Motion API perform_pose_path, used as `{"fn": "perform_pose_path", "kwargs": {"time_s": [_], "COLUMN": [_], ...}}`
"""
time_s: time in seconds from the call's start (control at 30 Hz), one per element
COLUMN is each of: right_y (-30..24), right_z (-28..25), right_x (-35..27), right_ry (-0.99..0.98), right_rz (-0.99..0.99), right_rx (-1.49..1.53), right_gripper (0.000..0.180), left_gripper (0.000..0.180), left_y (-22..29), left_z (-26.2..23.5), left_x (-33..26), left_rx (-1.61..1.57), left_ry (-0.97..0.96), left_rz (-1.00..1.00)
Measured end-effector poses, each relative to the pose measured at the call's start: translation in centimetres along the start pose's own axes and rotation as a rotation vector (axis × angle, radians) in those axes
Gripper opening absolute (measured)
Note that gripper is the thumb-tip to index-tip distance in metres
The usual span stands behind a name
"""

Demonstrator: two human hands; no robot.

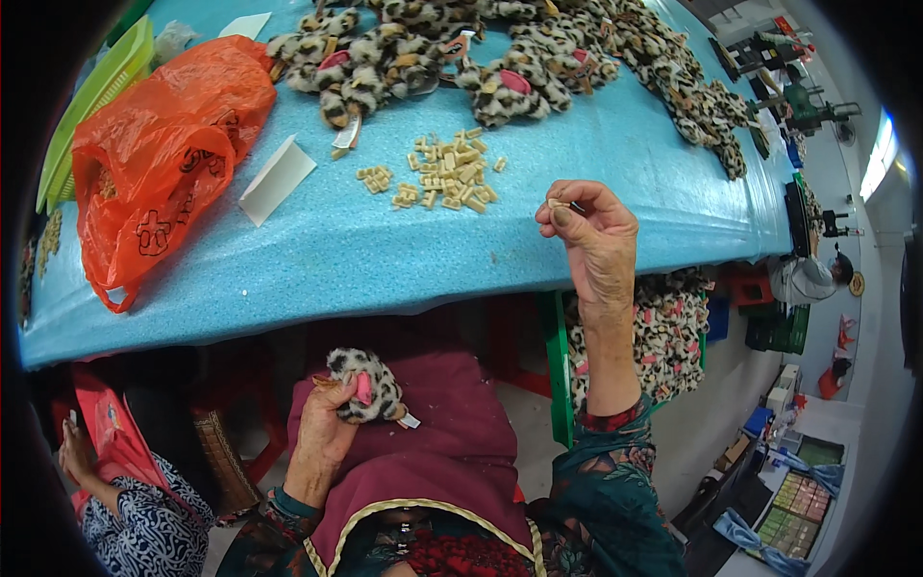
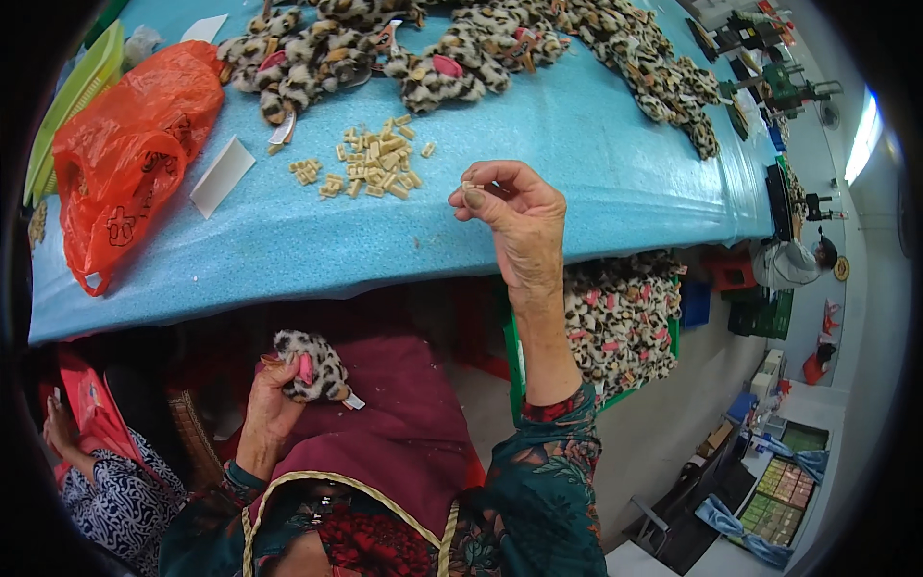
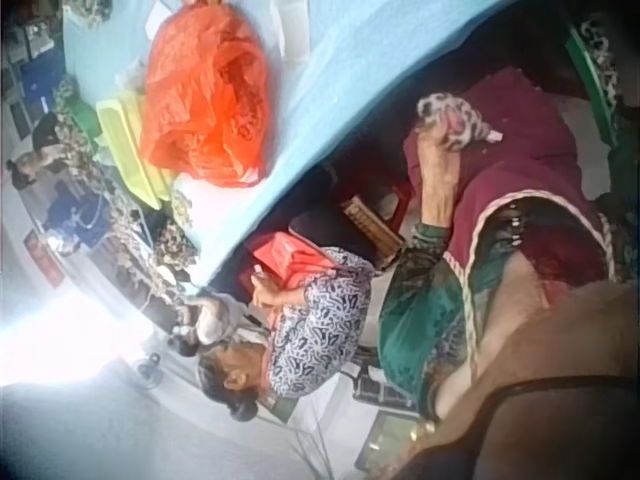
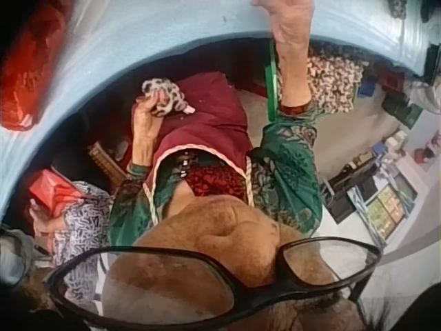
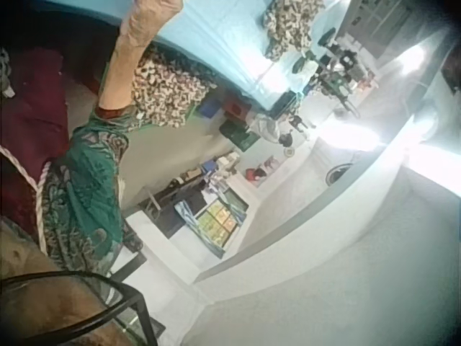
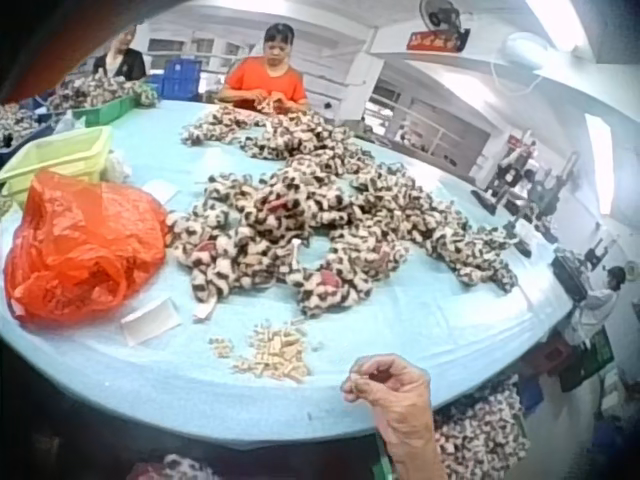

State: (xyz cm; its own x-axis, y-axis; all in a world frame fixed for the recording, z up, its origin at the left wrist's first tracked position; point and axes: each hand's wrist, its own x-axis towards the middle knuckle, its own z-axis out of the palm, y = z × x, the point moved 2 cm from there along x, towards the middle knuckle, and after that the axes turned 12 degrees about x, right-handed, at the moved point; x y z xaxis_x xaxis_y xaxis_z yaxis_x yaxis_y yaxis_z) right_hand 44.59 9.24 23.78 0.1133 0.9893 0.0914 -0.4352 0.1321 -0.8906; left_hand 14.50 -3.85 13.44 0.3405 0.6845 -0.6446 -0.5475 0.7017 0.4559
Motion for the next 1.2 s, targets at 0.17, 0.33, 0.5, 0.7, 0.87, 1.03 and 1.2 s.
{"fn": "perform_pose_path", "kwargs": {"time_s": [0.17,0.33,0.5,0.7,0.87,1.03,1.2], "right_y": [-0.2,0.4,1.2,2.4,3.5,4.7,6.9], "right_z": [0.4,1.2,2.4,2.9,3.2,3.4,3.7], "right_x": [-3.5,-6.8,-8.9,-10.4,-11.5,-12.5,-13.9], "right_ry": [0.106,0.104,0.158,0.192,0.206,0.145,0.152], "right_rz": [0.022,0.042,0.109,0.191,0.233,0.283,0.291], "right_rx": [0.210,0.211,0.191,0.209,0.306,0.417,0.430], "right_gripper": [0.015,0.015,0.018,0.021,0.025,0.028,0.023], "left_gripper": [0.028,0.029,0.026,0.023,0.026,0.026,0.026], "left_y": [-1.1,-1.4,-2.1,-2.4,-2.6,-2.2,-2.6], "left_z": [-0.3,0.2,-0.3,-0.6,-0.6,-0.1,-0.5], "left_x": [0.0,-1.2,-1.7,-2.1,-2.4,-2.6,-2.7], "left_rx": [0.025,0.026,0.030,0.006,0.007,0.014,0.009], "left_ry": [-0.002,-0.013,-0.010,-0.019,0.027,0.002,0.037], "left_rz": [-0.041,-0.057,-0.059,-0.067,-0.082,-0.069,-0.071]}}
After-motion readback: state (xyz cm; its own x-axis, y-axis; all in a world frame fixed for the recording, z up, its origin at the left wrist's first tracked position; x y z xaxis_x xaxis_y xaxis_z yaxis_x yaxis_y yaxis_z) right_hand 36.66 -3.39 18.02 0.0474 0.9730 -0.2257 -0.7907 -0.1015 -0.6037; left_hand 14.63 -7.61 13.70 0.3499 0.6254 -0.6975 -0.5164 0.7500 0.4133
